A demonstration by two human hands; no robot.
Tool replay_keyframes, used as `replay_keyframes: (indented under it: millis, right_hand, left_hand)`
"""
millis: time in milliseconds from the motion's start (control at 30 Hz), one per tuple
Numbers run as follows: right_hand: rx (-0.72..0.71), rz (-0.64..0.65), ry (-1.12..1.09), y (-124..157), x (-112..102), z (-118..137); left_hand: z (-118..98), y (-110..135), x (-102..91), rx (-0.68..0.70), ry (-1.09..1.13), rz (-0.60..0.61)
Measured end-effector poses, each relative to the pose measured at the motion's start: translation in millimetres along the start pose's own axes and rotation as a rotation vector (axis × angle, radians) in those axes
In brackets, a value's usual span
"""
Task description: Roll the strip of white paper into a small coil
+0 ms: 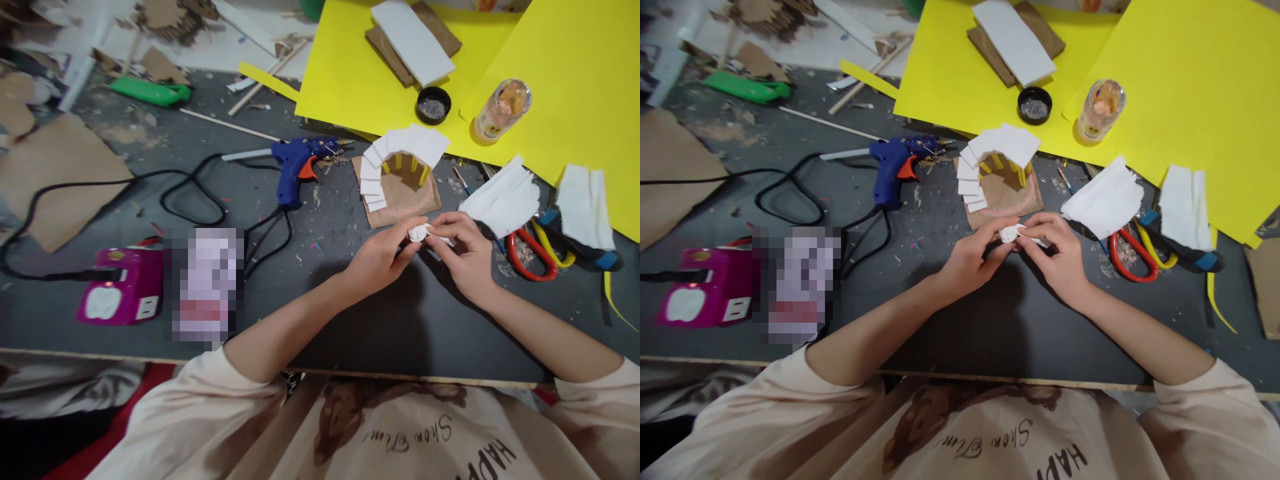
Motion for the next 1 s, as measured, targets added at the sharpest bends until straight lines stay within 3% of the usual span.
replay_keyframes:
  millis: [767,900,1000]
  right_hand:
    - [0.022,0.02,-0.107,0.8,1.8,1.4]
    - [0.12,0.013,-0.163,0.0,2.1,0.7]
    - [0.29,0.051,-0.314,-1.2,3.7,0.0]
  left_hand:
    - [4.3,2.6,0.1,-0.053,0.154,0.015]
    - [5.1,2.6,1.3,-0.062,0.136,0.018]
    - [5.3,2.7,1.6,-0.051,0.117,0.011]
Point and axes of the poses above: each hand's wrist, its own y-axis away from the middle knuckle, its own x-axis out of the palm, z = x × y, the point moved 2 cm from there along -y, towards the middle knuckle
